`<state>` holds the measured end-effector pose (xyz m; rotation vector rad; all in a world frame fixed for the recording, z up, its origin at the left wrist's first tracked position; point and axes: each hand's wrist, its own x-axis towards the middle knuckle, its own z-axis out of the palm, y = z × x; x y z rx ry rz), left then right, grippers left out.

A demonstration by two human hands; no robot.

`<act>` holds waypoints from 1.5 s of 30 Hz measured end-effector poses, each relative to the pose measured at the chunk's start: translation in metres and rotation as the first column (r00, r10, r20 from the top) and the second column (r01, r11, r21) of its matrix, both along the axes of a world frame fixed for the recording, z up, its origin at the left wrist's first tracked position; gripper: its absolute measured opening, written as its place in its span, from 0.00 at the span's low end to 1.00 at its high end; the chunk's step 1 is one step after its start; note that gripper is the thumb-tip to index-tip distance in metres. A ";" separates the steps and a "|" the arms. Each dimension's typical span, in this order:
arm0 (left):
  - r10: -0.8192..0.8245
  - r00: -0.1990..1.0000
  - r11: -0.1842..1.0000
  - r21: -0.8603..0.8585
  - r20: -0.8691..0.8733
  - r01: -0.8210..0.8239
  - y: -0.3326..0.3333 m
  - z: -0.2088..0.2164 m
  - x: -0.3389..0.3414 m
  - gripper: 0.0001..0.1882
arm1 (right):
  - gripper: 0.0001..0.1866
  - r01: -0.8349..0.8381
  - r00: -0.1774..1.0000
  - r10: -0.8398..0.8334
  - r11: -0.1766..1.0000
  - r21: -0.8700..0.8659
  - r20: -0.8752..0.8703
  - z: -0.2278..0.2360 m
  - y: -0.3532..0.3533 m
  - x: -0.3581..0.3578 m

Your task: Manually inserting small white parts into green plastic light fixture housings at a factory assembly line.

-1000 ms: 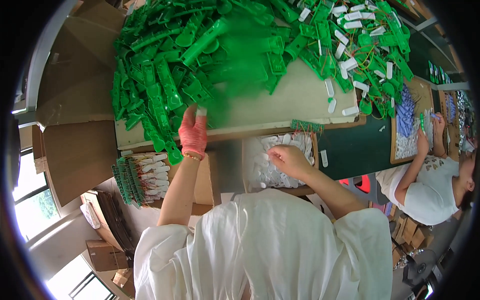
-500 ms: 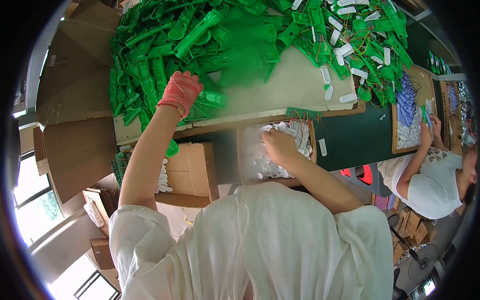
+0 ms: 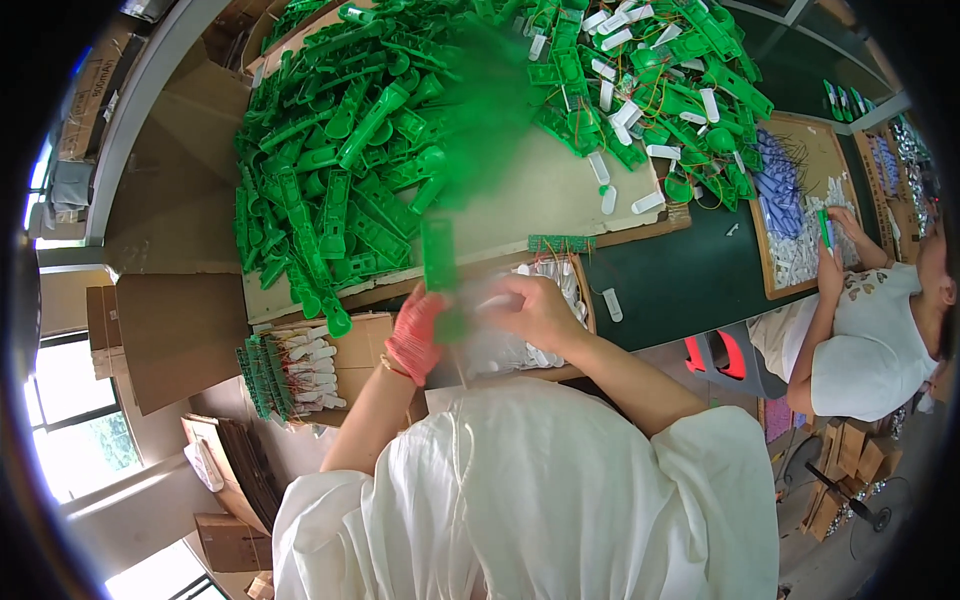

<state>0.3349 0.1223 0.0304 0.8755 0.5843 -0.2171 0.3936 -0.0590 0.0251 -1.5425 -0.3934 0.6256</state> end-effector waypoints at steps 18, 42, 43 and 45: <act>-0.491 0.870 0.414 0.866 -0.047 0.280 -0.061 0.054 -0.001 0.50 | 0.09 -0.075 0.994 0.077 0.997 0.032 -0.076 0.061 -0.033 0.008; -0.132 0.990 0.843 0.530 0.049 0.086 0.024 -0.049 -0.025 0.22 | 0.04 0.485 0.509 0.237 0.715 -0.503 0.828 -0.093 -0.031 0.069; -0.028 0.999 0.958 0.287 0.036 0.017 0.013 -0.032 -0.018 0.23 | 0.02 0.485 0.498 0.256 0.710 -0.510 0.829 -0.091 -0.031 0.062; -0.027 0.997 0.986 0.165 0.078 0.014 0.016 -0.041 -0.017 0.26 | 0.06 0.334 0.627 0.092 0.866 -0.374 0.773 -0.083 -0.033 0.051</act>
